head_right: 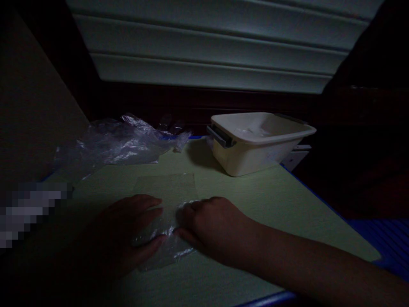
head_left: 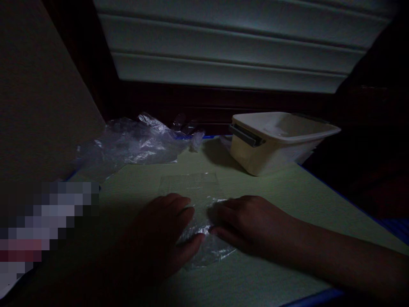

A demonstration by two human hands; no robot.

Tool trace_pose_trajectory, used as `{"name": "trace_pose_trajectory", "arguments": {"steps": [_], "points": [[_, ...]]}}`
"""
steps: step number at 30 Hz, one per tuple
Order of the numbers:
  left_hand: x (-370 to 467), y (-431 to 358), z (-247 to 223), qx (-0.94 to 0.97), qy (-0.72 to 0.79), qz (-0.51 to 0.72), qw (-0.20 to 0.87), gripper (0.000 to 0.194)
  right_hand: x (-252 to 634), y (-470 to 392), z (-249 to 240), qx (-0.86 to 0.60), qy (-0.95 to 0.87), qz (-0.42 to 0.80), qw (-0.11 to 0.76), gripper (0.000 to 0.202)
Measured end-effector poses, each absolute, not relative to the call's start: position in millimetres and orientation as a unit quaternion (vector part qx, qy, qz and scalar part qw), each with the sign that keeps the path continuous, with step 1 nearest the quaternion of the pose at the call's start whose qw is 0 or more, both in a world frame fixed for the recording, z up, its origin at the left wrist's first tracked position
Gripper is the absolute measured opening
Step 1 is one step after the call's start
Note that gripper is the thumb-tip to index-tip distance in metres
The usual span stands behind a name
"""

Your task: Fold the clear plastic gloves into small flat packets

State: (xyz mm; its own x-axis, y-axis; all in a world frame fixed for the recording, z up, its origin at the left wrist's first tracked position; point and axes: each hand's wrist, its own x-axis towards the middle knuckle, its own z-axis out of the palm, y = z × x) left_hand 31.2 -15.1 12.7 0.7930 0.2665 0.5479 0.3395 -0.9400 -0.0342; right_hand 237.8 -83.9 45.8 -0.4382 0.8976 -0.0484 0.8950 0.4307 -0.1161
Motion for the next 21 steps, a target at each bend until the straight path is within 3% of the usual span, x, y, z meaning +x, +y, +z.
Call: {"name": "trace_pose_trajectory", "arguments": {"steps": [3, 9, 21], "points": [[31, -13, 13, -0.946, -0.165, -0.274, 0.051, 0.015, 241, -79, 48, -0.538, -0.839, 0.068, 0.047, 0.022], [28, 17, 17, -0.937, -0.236, -0.257, 0.016, 0.029, 263, -53, 36, -0.628, -0.739, 0.075, 0.234, 0.021], [27, 29, 10, -0.938, -0.252, -0.236, 0.019, 0.026, 275, -27, 6, -0.642, -0.699, 0.098, 0.298, 0.022]]}}
